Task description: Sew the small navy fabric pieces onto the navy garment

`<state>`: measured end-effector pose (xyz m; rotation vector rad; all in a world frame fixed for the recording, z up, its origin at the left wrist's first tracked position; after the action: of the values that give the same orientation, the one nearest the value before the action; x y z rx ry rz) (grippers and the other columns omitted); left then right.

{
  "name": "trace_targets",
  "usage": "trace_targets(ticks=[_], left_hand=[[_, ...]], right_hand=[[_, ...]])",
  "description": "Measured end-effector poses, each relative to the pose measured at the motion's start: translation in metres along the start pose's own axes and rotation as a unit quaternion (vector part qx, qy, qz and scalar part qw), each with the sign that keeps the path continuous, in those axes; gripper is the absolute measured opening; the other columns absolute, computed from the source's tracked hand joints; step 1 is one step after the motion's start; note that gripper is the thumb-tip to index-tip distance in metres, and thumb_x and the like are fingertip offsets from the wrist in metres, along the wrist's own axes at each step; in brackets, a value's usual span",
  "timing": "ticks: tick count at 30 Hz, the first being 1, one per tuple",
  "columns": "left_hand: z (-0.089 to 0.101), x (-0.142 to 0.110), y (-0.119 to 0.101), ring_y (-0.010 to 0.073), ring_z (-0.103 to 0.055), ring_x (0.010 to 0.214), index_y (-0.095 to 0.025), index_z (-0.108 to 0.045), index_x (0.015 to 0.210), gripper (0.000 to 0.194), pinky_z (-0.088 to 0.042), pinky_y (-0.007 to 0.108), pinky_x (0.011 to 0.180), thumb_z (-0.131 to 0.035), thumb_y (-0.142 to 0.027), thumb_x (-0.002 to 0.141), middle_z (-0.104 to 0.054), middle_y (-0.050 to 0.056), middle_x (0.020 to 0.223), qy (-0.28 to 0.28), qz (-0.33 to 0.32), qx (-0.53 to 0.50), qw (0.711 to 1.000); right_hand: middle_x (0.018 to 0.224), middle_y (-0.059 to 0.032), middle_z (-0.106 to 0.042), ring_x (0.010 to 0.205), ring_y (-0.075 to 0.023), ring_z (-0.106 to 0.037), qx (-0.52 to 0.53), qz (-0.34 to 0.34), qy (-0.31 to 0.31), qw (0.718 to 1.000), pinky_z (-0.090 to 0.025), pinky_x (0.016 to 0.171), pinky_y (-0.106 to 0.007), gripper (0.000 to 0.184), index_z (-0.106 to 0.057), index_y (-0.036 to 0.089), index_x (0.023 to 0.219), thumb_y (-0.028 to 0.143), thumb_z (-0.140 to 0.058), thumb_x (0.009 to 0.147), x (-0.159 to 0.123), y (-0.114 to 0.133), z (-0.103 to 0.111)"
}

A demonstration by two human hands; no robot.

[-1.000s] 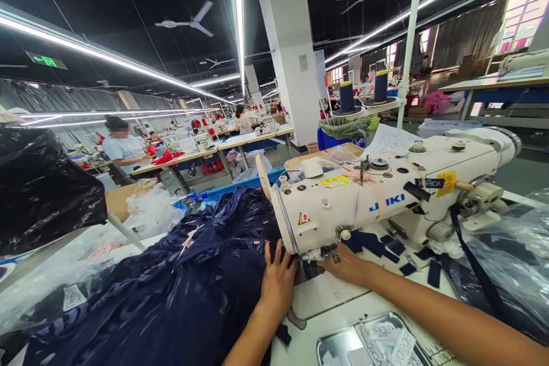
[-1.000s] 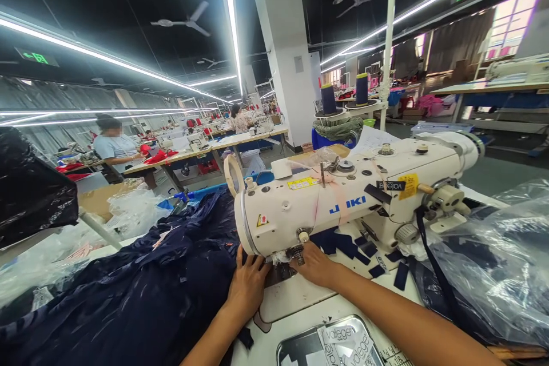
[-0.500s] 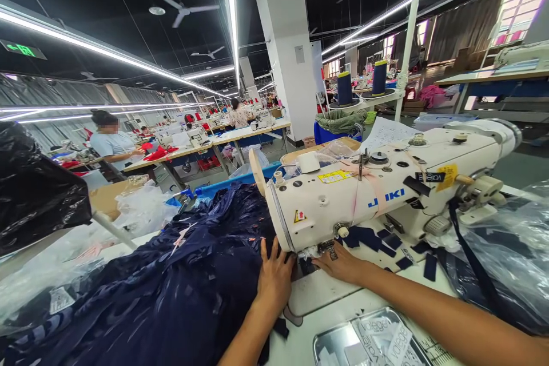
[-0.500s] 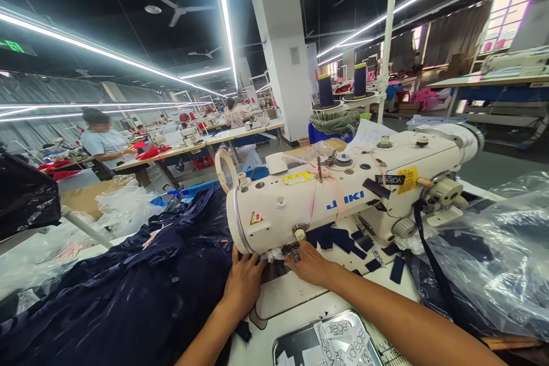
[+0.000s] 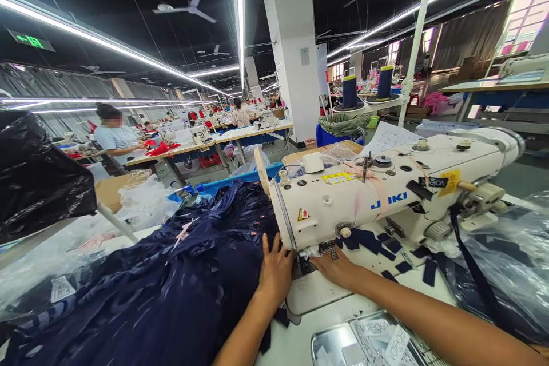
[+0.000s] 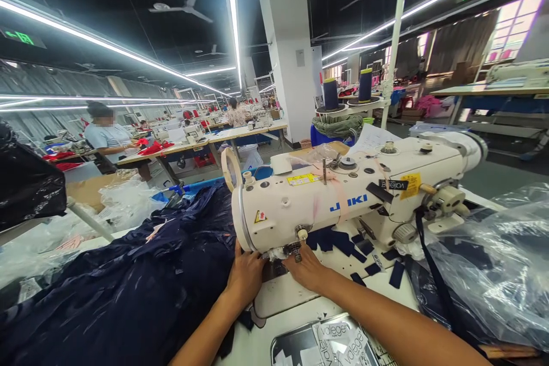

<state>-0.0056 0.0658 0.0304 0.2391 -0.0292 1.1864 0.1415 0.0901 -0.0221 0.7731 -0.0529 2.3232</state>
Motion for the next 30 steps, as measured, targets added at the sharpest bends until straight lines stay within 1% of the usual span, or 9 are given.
trace_targets(ticks=[6, 11, 14, 16, 19, 21, 23, 26, 30], left_hand=[[-0.002, 0.001, 0.001, 0.028, -0.039, 0.117, -0.019, -0.065, 0.089, 0.034, -0.002, 0.059, 0.101, -0.041, -0.003, 0.072, -0.063, 0.009, 0.101, 0.001, 0.002, 0.0, 1.0], [-0.001, 0.003, 0.001, 0.029, -0.042, 0.114, -0.016, -0.064, 0.095, 0.034, -0.005, 0.06, 0.101, -0.042, -0.004, 0.073, -0.063, 0.01, 0.101, -0.008, 0.001, 0.0, 1.0], [0.001, -0.001, -0.008, 0.0296, -0.045, 0.112, -0.016, -0.064, 0.097, 0.033, -0.01, 0.061, 0.101, -0.045, -0.005, 0.071, -0.062, 0.011, 0.104, -0.032, 0.006, -0.004, 0.999], [0.005, -0.011, -0.013, 0.0296, -0.046, 0.11, -0.015, -0.064, 0.095, 0.03, -0.018, 0.058, 0.101, -0.049, -0.008, 0.07, -0.061, 0.011, 0.107, -0.078, -0.005, -0.012, 0.997], [0.018, -0.041, -0.004, 0.0228, -0.05, 0.106, -0.017, -0.063, 0.093, 0.028, -0.034, 0.045, 0.098, -0.045, -0.009, 0.074, -0.061, 0.008, 0.107, -0.223, -0.058, -0.043, 0.972], [0.032, -0.069, 0.02, 0.0194, -0.053, 0.101, -0.016, -0.06, 0.096, 0.03, -0.042, 0.038, 0.09, -0.038, -0.006, 0.079, -0.061, 0.009, 0.106, -0.33, -0.069, -0.036, 0.941], [0.046, -0.097, 0.052, 0.017, -0.058, 0.089, -0.016, -0.058, 0.098, 0.026, -0.049, 0.031, 0.075, -0.038, -0.008, 0.083, -0.063, 0.008, 0.098, -0.408, -0.018, -0.015, 0.913], [0.06, -0.12, 0.081, 0.0153, -0.059, 0.077, -0.016, -0.055, 0.101, 0.023, -0.047, 0.028, 0.068, -0.039, -0.011, 0.085, -0.064, 0.005, 0.087, -0.375, -0.021, -0.01, 0.927], [0.072, -0.109, 0.071, 0.0176, -0.056, 0.068, -0.013, -0.054, 0.108, 0.028, -0.044, 0.031, 0.062, -0.036, -0.014, 0.086, -0.062, 0.006, 0.08, -0.294, 0.029, 0.051, 0.954]], right_hand=[[0.083, -0.0147, -0.067, 0.074, -0.0256, -0.063, -0.017, -0.015, 0.028, 0.999, -0.045, 0.081, -0.048, 0.03, -0.066, 0.013, 0.092, 0.022, -0.038, 0.088, 0.003, 0.0, -0.004], [0.083, -0.013, -0.067, 0.078, -0.0261, -0.062, 0.052, -0.027, 0.011, 0.998, -0.043, 0.083, -0.049, 0.032, -0.064, 0.015, 0.097, 0.022, -0.035, 0.089, 0.004, 0.001, 0.001], [0.086, -0.0139, -0.066, 0.081, -0.0275, -0.061, 0.047, -0.03, 0.016, 0.998, -0.042, 0.084, -0.051, 0.034, -0.064, 0.016, 0.097, 0.024, -0.033, 0.089, 0.004, 0.001, -0.002], [0.088, -0.015, -0.066, 0.082, -0.0289, -0.061, 0.017, -0.029, 0.017, 0.999, -0.043, 0.081, -0.053, 0.035, -0.065, 0.016, 0.096, 0.024, -0.032, 0.088, 0.003, -0.001, -0.01], [0.089, -0.0149, -0.066, 0.079, -0.0292, -0.061, -0.005, -0.027, -0.012, 1.0, -0.046, 0.076, -0.053, 0.037, -0.065, 0.017, 0.095, 0.022, -0.03, 0.087, 0.0, -0.008, -0.026], [0.085, -0.0142, -0.067, 0.076, -0.0291, -0.062, 0.005, -0.022, -0.034, 0.999, -0.047, 0.075, -0.053, 0.036, -0.066, 0.018, 0.092, 0.025, -0.031, 0.087, -0.004, -0.012, -0.035], [0.082, -0.0131, -0.067, 0.075, -0.0294, -0.062, 0.013, -0.011, -0.045, 0.999, -0.046, 0.075, -0.054, 0.036, -0.066, 0.02, 0.094, 0.024, -0.03, 0.087, -0.007, -0.015, -0.04], [0.08, -0.0124, -0.066, 0.075, -0.0294, -0.062, -0.003, 0.011, -0.042, 0.999, -0.047, 0.073, -0.052, 0.036, -0.066, 0.021, 0.095, 0.023, -0.03, 0.088, -0.01, -0.015, -0.036], [0.075, -0.0121, -0.067, 0.075, -0.0282, -0.062, -0.03, 0.018, -0.037, 0.999, -0.048, 0.071, -0.048, 0.036, -0.066, 0.018, 0.089, 0.023, -0.03, 0.089, -0.006, -0.01, -0.025]])
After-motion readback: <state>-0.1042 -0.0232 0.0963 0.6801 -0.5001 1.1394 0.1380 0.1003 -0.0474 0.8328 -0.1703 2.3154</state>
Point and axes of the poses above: each hand's wrist, its own x-axis towards the middle knuckle, its own z-axis out of the back of the hand, y = z × x, the point moved 3 cm from there along x, towards the middle knuckle
